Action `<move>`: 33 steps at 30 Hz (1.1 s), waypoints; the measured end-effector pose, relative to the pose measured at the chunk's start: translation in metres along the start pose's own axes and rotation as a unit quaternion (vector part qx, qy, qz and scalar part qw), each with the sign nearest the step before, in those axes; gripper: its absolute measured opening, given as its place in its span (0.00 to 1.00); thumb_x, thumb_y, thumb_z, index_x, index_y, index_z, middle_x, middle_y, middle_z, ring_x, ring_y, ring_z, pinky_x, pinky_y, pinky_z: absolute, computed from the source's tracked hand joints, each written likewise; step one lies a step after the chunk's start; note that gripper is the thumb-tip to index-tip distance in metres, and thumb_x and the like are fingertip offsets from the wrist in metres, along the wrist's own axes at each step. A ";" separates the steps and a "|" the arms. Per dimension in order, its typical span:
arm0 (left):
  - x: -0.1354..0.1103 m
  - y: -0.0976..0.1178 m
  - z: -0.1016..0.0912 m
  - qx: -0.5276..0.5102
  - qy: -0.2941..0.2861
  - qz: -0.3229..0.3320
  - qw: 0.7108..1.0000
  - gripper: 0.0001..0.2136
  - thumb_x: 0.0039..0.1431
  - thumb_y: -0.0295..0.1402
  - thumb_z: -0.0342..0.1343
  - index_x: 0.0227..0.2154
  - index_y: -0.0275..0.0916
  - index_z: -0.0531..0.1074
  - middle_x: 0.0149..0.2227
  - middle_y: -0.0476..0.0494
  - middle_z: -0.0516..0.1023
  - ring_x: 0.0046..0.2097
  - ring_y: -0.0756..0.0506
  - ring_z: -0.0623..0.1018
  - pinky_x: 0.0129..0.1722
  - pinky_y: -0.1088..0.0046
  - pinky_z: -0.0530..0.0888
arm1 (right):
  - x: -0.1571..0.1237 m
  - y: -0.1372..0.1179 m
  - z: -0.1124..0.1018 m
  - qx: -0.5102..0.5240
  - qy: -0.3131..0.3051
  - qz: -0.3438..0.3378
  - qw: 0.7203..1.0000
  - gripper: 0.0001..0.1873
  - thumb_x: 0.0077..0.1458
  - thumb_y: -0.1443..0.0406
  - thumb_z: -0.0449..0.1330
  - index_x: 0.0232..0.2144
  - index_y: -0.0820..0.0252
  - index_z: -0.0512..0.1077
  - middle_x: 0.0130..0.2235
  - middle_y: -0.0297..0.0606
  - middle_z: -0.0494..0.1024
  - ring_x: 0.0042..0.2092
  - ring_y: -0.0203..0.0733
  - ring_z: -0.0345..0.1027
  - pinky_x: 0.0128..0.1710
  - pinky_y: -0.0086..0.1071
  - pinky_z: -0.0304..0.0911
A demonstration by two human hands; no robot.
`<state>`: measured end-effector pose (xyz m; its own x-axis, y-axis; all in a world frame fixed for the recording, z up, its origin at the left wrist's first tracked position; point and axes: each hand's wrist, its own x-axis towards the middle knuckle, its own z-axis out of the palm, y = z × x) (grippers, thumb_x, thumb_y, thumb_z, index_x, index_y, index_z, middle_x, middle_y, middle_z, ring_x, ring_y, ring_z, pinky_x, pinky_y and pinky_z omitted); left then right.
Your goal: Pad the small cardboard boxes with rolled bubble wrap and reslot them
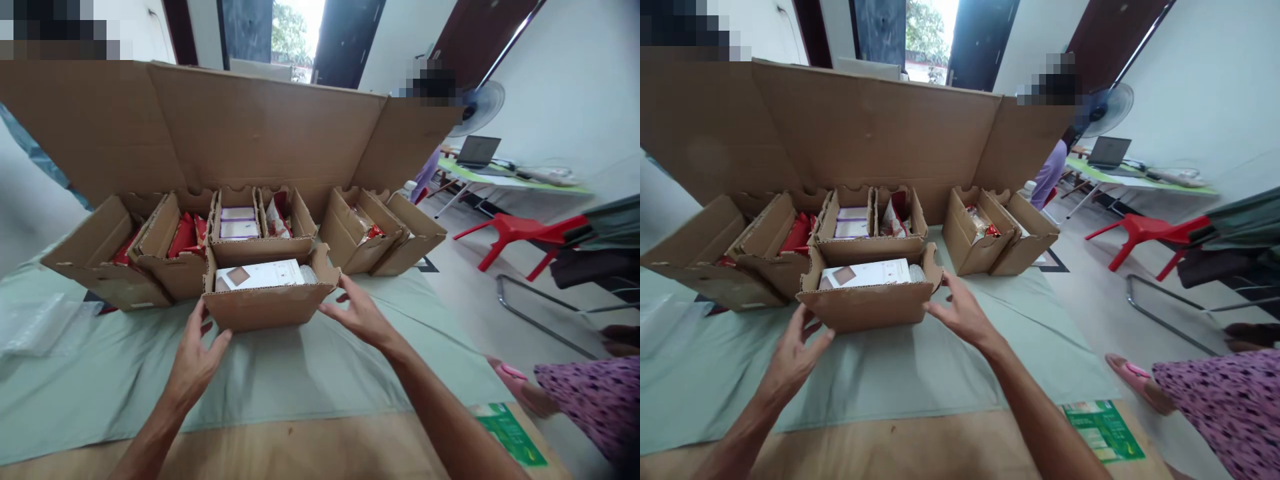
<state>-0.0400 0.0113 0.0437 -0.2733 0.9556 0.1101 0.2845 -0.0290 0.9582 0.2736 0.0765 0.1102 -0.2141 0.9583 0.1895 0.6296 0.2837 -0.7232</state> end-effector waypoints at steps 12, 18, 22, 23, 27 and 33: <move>-0.093 0.005 0.013 -0.006 -0.051 0.016 0.999 0.26 0.59 0.40 0.60 0.59 0.40 0.67 0.58 0.35 0.75 0.65 0.34 0.70 0.68 0.52 0.63 | -0.124 -0.019 0.028 0.040 0.153 -0.004 0.987 0.29 0.59 0.58 0.63 0.61 0.58 0.68 0.56 0.48 0.77 0.56 0.57 0.73 0.54 0.47 0.71; -0.069 0.020 -0.020 0.008 0.033 -0.001 0.999 0.29 0.57 0.41 0.63 0.60 0.42 0.64 0.59 0.37 0.73 0.61 0.35 0.73 0.65 0.50 0.66 | -0.089 -0.042 0.051 0.095 0.101 -0.051 0.989 0.34 0.57 0.58 0.65 0.64 0.57 0.64 0.60 0.48 0.75 0.60 0.57 0.69 0.60 0.52 0.66; -0.085 0.028 0.008 0.005 -0.036 0.035 0.999 0.27 0.58 0.38 0.60 0.60 0.40 0.65 0.59 0.35 0.73 0.61 0.35 0.73 0.65 0.50 0.66 | -0.106 -0.034 0.025 0.056 0.143 0.001 0.988 0.29 0.58 0.56 0.63 0.60 0.59 0.69 0.55 0.48 0.79 0.57 0.58 0.72 0.57 0.50 0.69; -0.093 0.027 0.015 0.005 -0.055 0.038 0.998 0.26 0.58 0.38 0.59 0.60 0.39 0.66 0.59 0.34 0.74 0.61 0.35 0.73 0.65 0.50 0.66 | -0.120 -0.030 0.020 0.035 0.152 0.014 0.988 0.29 0.58 0.55 0.63 0.59 0.59 0.70 0.56 0.49 0.78 0.57 0.59 0.72 0.57 0.51 0.69; -0.113 0.016 0.023 0.008 -0.091 0.022 0.996 0.25 0.58 0.38 0.59 0.59 0.39 0.67 0.55 0.34 0.76 0.58 0.35 0.75 0.61 0.53 0.71 | -0.180 -0.019 0.027 0.000 0.176 0.049 0.983 0.32 0.58 0.56 0.64 0.62 0.59 0.66 0.56 0.51 0.78 0.56 0.60 0.74 0.52 0.49 0.73; -0.084 0.019 0.019 -0.015 -0.098 0.005 0.995 0.24 0.58 0.41 0.60 0.56 0.39 0.69 0.53 0.36 0.78 0.56 0.35 0.77 0.55 0.58 0.75 | -0.207 0.013 0.041 -0.024 0.197 0.006 0.980 0.43 0.57 0.53 0.67 0.69 0.54 0.57 0.63 0.51 0.71 0.62 0.63 0.68 0.57 0.55 0.70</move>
<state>0.0056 -0.0636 0.0475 -0.0859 0.9940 0.0683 0.2581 -0.0440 0.9651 0.2955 -0.1200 0.0348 0.0929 0.8984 0.4292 0.6670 0.2639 -0.6968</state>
